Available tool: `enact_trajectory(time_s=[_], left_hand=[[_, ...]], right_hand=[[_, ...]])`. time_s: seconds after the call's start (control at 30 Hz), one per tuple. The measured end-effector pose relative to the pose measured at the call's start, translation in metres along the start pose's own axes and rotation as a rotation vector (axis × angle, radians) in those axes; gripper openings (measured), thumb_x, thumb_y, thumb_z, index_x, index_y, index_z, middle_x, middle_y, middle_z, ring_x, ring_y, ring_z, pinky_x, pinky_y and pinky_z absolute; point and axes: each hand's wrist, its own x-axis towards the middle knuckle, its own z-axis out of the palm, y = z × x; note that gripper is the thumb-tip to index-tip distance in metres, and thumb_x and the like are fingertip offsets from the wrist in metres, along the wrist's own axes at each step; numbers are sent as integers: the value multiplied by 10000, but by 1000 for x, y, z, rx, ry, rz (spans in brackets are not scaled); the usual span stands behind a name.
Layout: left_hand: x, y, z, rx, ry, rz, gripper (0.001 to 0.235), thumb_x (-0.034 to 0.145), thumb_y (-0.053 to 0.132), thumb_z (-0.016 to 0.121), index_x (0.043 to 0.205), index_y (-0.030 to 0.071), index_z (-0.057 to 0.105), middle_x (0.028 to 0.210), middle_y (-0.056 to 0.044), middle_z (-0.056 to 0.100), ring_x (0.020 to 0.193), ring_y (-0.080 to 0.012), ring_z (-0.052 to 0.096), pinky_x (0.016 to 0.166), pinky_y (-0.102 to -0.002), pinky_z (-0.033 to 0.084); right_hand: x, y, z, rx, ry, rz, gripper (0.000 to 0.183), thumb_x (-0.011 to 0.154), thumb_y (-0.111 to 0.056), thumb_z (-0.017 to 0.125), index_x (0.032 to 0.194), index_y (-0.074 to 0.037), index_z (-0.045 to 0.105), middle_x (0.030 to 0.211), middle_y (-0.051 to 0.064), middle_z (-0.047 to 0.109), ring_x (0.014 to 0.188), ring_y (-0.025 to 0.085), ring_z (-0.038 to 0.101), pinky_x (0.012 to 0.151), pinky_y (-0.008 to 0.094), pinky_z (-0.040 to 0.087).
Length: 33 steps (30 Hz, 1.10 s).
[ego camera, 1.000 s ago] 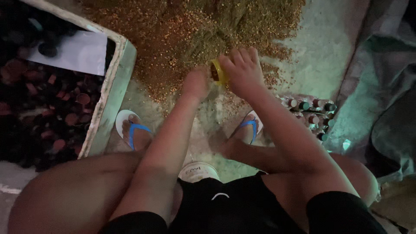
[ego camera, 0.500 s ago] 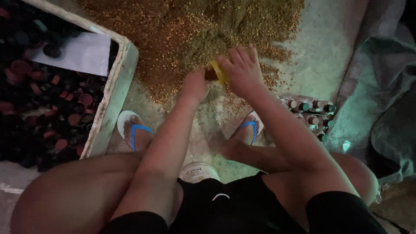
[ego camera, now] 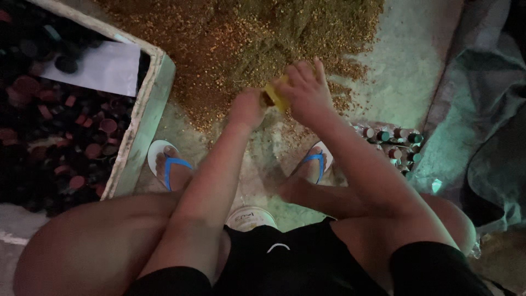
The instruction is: The person fills small plastic bags with seeds from a pile on the floor using a small yellow cup and then places the filled bags into a container with black caps.
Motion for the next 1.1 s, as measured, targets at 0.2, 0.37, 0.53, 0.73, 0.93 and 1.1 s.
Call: enact_trajectory(time_s=[0.2,0.37,0.53,0.73,0.93,1.1], left_hand=[[-14,20,-17,-61,-34,-13,321,941,110,605,1242,16,665,1191,-267,608,1122,-459,662,882,-580,593],[-32,38,-44,-265,-51,-228,544,1017,88,481,1534,64,311,1268,-265,578,1022,-360,681,757,-442,539],[-20,4,-18,-306,-20,-279,476,1047,229,470,1468,13,420,1309,-258,580,1159,-377,643,880,-519,559],[-16,4,-10,-175,-5,-256,441,1100,275,406,1317,-73,568,1240,-248,594,1182,-418,630,930,-554,562],[-10,16,-11,-50,2,-198,386,1085,275,449,1252,-40,599,1171,-205,584,1100,-384,663,878,-534,581],[-23,4,-5,-6,-72,-293,423,1029,233,569,1262,-113,639,1183,-254,644,1077,-394,690,949,-571,580]], right_hand=[[-2,14,18,48,-15,24,381,813,-94,834,1143,-188,667,1267,88,578,1316,326,494,1140,667,262],[-19,44,19,782,-116,466,337,861,-197,825,1158,-134,678,1112,113,694,1181,409,632,1116,614,422],[-47,21,87,1065,70,1041,796,879,-92,850,1485,-72,335,1424,254,520,1348,469,526,1111,679,462],[-77,39,158,1250,194,1225,1014,934,-139,868,1620,-218,126,1671,139,262,1497,346,400,1226,546,436],[-43,-39,75,624,54,928,283,1048,-279,536,900,-62,641,727,89,606,722,269,643,690,447,513],[-29,-31,142,458,-291,786,364,982,-359,534,876,-106,773,768,146,711,794,393,714,683,518,599]])
